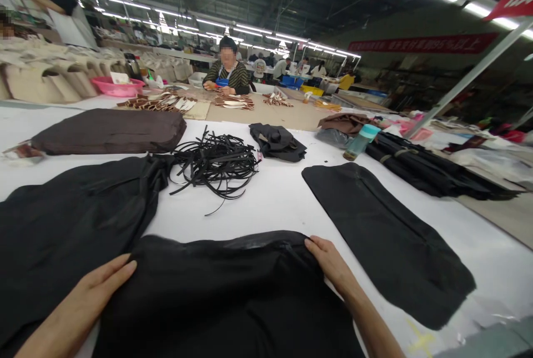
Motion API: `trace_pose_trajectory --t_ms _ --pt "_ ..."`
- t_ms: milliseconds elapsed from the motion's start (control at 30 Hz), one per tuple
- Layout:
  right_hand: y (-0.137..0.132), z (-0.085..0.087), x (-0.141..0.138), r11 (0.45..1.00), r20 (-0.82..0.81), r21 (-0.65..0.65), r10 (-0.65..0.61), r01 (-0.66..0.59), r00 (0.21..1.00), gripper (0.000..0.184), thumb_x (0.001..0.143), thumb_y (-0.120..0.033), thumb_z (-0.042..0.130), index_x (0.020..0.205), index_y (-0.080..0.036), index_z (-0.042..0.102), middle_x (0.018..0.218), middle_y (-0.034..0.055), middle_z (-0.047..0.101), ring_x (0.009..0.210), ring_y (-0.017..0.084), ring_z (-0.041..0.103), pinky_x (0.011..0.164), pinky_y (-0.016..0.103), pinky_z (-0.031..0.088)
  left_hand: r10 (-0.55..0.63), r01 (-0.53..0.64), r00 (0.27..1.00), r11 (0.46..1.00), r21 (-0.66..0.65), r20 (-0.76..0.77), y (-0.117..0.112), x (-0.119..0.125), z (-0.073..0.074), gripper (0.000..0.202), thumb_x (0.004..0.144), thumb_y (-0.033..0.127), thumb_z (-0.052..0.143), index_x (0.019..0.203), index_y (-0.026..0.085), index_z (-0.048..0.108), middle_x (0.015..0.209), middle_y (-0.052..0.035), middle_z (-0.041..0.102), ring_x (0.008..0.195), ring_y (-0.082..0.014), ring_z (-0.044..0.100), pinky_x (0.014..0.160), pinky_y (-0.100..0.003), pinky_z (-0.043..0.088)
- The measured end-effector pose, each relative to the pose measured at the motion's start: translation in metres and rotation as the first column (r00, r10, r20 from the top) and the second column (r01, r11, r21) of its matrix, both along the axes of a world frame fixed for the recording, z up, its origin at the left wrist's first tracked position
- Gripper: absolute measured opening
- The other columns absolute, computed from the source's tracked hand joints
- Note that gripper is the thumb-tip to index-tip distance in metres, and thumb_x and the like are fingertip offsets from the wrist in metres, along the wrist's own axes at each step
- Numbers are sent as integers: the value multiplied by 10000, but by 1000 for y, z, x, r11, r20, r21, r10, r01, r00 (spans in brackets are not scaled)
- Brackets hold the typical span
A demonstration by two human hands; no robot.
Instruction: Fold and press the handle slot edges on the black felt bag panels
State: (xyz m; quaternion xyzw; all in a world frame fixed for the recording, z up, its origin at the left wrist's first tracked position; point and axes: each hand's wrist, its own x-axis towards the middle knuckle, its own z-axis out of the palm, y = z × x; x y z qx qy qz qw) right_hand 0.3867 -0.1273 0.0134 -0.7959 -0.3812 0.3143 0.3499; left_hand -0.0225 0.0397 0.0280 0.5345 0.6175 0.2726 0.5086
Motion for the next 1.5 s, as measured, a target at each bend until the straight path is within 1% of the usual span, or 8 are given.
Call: trace_pose_trajectory --t_ms 133,200,267,367,533,767,1033,1500 --pt "-8 28 -1 981 -223 24 195 -194 955 218 741 -361 487 856 -187 548 831 19 592 833 205 530 767 302 398 223 -16 920 843 538 -322 -9 12 23 451 741 455 510 1131 230 486 1210 -83 537 1062 -313 540 958 -450 425" --pt "-7 41 -1 949 -338 58 311 -310 889 304 707 -276 537 1001 -202 549 977 25 600 950 210 521 866 308 377 131 290 883 603 743 -451 -33 43 28 413 844 382 414 1219 210 442 1314 -103 456 1204 -296 427 1066 -444 291" --pt "-3 48 1 912 -405 83 399 -401 823 403 698 -263 574 1096 -211 536 1084 36 582 1029 215 499 936 317 344 -263 605 795 285 743 -547 -63 84 23 343 893 284 416 1233 247 444 1249 -51 546 1155 -195 493 1038 -292 347" --pt "10 51 9 879 -410 75 458 -471 789 408 755 -396 559 1100 -178 557 1052 63 597 998 223 514 909 324 366 -637 822 317 -185 538 -703 -95 139 2 497 883 470 465 1279 174 413 1287 -92 525 1204 -233 455 1049 -354 345" --pt "50 52 16 811 -250 -82 546 -579 800 486 786 -580 446 937 -154 625 824 35 613 737 171 525 687 276 401 -744 901 159 -159 404 -649 -101 169 -32 712 859 496 502 1396 141 196 1447 -161 249 1341 -281 197 1104 -489 192" --pt "98 48 -20 682 -129 -244 682 -690 720 298 655 -438 660 577 -155 609 450 -66 399 461 88 329 466 240 235 -608 883 206 -223 414 -767 -106 168 -42 475 929 302 394 1358 126 289 1411 -126 344 1301 -251 311 1064 -434 307" --pt "97 28 -47 847 367 -214 531 -487 763 206 827 -293 476 750 -198 641 709 -6 598 714 150 510 642 255 325 -347 855 325 -290 430 -880 -117 166 -49 340 958 235 308 1244 108 440 1290 -118 506 1196 -237 465 940 -363 447" --pt "92 21 -67 832 723 -371 537 -412 435 202 914 -211 382 848 -209 572 887 38 599 767 177 577 574 274 304 -155 845 437 -266 463 -886 -127 161 -52 308 940 223 351 1208 130 474 1243 -64 563 1151 -199 502 896 -324 448"
